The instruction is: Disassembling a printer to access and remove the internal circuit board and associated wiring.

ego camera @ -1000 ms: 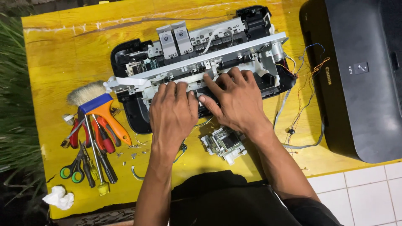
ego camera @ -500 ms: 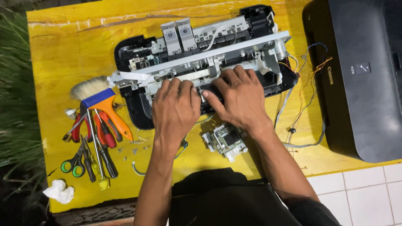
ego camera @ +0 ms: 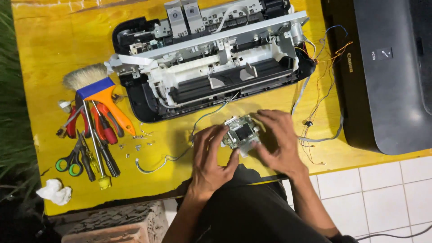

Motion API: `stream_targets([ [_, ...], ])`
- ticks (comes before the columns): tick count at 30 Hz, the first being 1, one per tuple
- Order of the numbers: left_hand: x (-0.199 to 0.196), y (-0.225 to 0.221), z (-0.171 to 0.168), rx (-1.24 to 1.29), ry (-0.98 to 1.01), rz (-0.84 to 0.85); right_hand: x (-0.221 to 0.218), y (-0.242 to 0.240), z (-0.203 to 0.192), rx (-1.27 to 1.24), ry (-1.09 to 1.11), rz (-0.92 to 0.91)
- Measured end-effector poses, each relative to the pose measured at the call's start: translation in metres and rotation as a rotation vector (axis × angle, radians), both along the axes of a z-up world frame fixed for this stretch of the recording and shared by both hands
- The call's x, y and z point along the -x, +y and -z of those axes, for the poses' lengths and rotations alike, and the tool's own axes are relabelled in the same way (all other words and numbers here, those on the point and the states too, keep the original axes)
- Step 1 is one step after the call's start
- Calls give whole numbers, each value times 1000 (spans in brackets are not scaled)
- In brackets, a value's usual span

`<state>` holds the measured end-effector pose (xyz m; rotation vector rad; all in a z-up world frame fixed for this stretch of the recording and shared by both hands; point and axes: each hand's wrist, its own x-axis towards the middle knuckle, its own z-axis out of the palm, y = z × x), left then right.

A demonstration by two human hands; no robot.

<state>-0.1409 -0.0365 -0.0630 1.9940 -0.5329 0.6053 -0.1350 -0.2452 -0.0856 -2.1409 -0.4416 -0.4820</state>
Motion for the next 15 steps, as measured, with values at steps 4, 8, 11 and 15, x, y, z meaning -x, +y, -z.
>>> stream_targets([
  [4, 16, -9, 25, -36, 140, 50, 27, 5, 5, 65, 224, -119],
  [8, 14, -19, 39, -105, 140, 2, 28, 8, 12, 243, 191, -92],
  [11, 12, -21, 42, -78, 153, -20, 24, 7, 13, 269, 206, -94],
  [15, 15, -17, 39, -105, 214, -34, 27, 9, 22, 347, 205, -70],
])
